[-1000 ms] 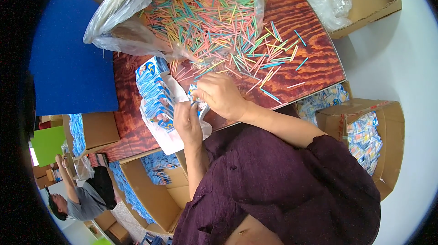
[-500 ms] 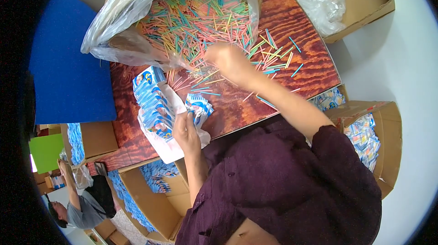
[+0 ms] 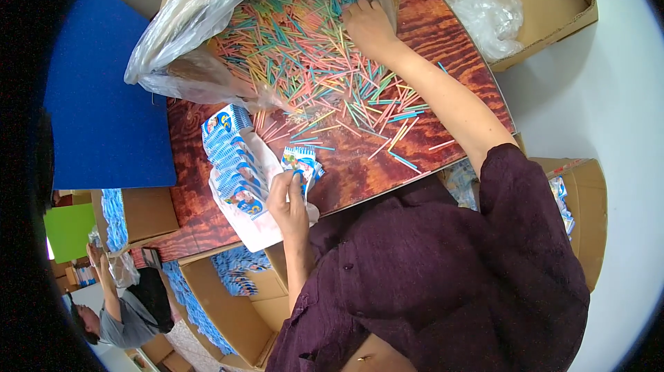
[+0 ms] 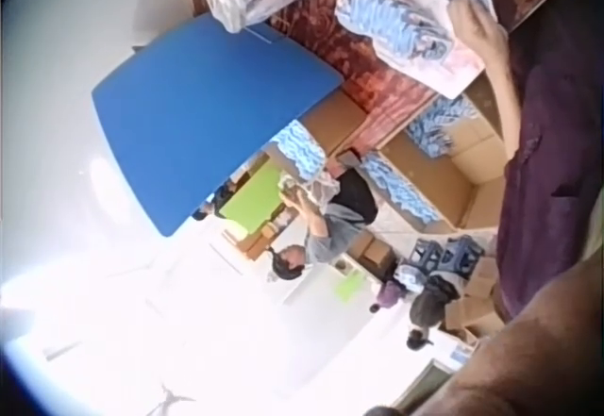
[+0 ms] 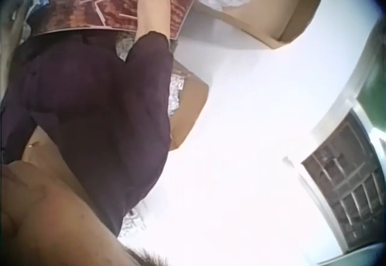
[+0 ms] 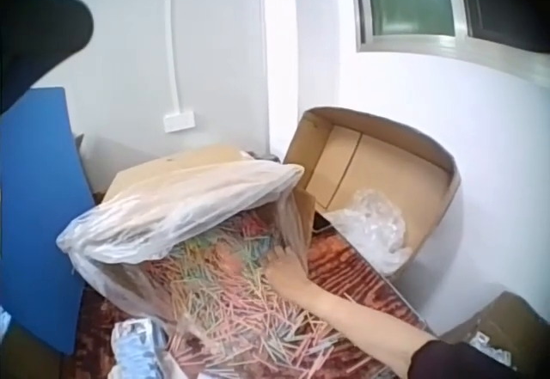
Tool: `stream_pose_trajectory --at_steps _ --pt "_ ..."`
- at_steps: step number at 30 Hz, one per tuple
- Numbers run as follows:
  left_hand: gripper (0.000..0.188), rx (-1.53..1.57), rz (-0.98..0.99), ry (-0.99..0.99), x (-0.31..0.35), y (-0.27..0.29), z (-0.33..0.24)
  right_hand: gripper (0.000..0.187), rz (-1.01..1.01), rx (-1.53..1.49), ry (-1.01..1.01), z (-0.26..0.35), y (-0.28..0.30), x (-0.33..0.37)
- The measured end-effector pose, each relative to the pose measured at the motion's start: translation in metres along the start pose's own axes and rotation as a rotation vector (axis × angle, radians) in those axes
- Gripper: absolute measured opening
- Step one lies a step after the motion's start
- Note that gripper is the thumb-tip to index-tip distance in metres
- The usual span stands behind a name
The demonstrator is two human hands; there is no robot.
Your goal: Packing small colorful sticks into plastic bags.
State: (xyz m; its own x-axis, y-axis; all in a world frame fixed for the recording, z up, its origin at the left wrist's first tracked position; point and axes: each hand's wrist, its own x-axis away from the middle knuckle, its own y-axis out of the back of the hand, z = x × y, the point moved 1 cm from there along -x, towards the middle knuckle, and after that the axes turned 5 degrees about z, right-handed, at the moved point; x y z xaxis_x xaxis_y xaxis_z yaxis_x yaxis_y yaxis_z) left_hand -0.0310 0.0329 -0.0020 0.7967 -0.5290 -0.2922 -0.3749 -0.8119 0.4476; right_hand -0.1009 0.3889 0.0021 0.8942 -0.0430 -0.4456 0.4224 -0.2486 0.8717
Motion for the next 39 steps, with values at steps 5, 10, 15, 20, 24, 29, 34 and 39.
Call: stream_pose_trajectory --at_steps 5,10,15,20,24,29,34,39 --pt "0.006 -0.031 -0.025 0.029 0.001 0.006 0.008 0.026 0.016 0.035 0.041 -0.008 -0.008 -0.002" --pt "0.006 -0.015 -0.084 0.055 0.005 0.009 0.007 0.019 0.124 -0.188 -0.075 -0.020 0.005 -0.015" --pt "0.009 0.011 -0.079 0.122 0.004 0.009 0.006 0.029 0.203 -0.436 -0.312 -0.015 0.027 -0.021" --pt "0.011 0.070 -0.063 0.093 -0.005 0.002 0.002 0.021 0.365 -1.071 -0.486 -0.016 0.034 -0.012" --pt "0.013 0.204 -0.102 0.232 -0.014 -0.005 -0.001 0.022 0.649 -1.964 -0.637 0.027 0.054 0.022" --pt "0.017 0.594 -0.092 0.341 -0.035 -0.020 0.004 0.022 0.640 -1.686 -0.699 0.052 0.051 0.037" --pt "0.017 0.635 -0.081 0.306 -0.036 -0.023 0.007 0.018 0.292 -0.785 -0.426 0.040 0.047 0.038" --pt "0.011 0.664 -0.111 0.221 -0.048 -0.028 -0.013 0.019 0.236 -0.952 -0.530 0.056 0.086 0.047"
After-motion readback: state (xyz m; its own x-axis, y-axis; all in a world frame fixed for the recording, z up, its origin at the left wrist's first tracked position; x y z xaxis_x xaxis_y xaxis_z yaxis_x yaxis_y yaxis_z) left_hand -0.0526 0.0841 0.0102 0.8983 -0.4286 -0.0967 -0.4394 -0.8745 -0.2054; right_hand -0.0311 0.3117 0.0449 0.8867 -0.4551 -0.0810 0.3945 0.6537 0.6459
